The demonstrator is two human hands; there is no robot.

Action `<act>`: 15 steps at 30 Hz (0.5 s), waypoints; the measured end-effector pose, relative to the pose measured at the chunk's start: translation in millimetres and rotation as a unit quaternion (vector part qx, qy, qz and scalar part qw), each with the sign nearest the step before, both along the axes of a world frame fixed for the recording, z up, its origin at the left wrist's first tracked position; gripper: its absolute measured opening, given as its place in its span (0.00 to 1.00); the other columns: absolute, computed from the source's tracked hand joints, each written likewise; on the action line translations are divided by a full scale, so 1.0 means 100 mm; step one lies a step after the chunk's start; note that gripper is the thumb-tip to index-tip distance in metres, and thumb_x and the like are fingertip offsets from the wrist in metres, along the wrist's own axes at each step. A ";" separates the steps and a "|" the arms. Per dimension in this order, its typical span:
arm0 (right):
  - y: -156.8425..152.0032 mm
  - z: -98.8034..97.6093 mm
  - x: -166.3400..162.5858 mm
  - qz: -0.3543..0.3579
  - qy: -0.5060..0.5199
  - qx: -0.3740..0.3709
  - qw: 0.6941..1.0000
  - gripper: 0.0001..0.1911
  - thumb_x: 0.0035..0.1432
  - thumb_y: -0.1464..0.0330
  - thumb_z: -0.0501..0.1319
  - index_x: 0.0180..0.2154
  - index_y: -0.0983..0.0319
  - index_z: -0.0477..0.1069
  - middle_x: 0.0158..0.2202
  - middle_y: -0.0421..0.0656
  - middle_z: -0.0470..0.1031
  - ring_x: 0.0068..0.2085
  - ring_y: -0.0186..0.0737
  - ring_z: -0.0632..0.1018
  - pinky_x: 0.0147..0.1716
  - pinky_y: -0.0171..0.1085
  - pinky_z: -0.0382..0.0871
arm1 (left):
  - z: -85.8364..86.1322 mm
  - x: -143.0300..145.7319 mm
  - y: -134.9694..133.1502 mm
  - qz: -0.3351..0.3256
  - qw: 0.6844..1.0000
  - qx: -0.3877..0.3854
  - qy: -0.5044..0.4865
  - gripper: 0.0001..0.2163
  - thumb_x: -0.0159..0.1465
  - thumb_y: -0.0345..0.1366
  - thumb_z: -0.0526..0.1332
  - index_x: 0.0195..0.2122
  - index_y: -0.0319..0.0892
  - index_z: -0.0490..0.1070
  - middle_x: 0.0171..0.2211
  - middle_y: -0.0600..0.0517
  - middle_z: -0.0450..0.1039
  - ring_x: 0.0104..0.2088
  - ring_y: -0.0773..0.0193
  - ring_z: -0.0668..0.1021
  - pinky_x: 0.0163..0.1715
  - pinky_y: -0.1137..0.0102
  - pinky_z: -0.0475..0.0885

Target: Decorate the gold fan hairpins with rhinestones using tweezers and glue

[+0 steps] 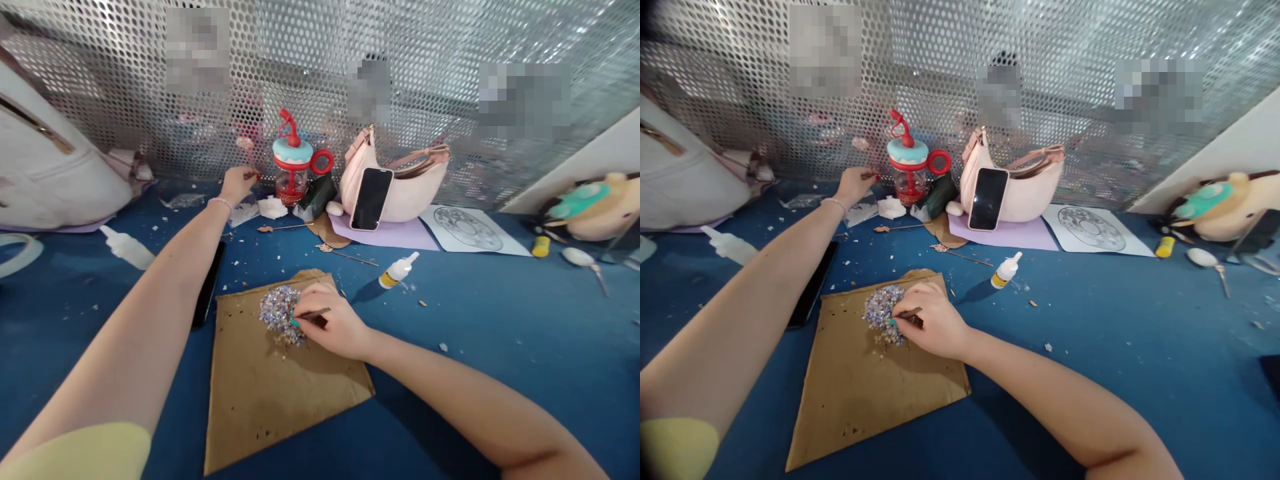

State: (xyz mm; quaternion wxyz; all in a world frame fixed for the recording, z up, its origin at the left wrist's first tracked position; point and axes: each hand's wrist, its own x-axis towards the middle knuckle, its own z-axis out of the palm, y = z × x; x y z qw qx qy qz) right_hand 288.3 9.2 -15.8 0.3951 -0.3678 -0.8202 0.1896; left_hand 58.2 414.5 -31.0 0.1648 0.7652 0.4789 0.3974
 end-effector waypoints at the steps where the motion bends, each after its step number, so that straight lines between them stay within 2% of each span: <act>1: 0.00 0.00 0.00 0.000 0.001 0.000 1.000 0.03 0.62 0.71 0.65 0.34 0.59 0.76 0.32 0.42 0.79 0.41 0.41 0.79 0.45 0.43 0.73 | 0.00 0.01 0.01 0.002 1.000 0.005 -0.002 0.15 0.72 0.41 0.63 0.54 0.38 0.72 0.52 0.45 0.74 0.49 0.55 0.79 0.49 0.56 0.79; 9: -0.01 0.01 0.00 0.004 0.001 -0.003 1.000 0.04 0.63 0.71 0.64 0.34 0.58 0.76 0.31 0.40 0.80 0.41 0.40 0.79 0.45 0.42 0.72 | -0.04 0.11 0.03 0.009 1.000 0.027 -0.001 0.13 0.73 0.41 0.62 0.53 0.40 0.73 0.53 0.44 0.74 0.50 0.56 0.79 0.52 0.55 0.77; 15: -0.01 0.02 0.00 0.004 -0.004 -0.011 1.000 0.04 0.63 0.71 0.64 0.34 0.58 0.76 0.31 0.40 0.79 0.40 0.40 0.78 0.43 0.41 0.71 | 0.00 0.06 0.05 0.011 0.999 0.021 0.026 0.15 0.72 0.42 0.63 0.54 0.39 0.72 0.53 0.45 0.74 0.49 0.54 0.79 0.51 0.55 0.78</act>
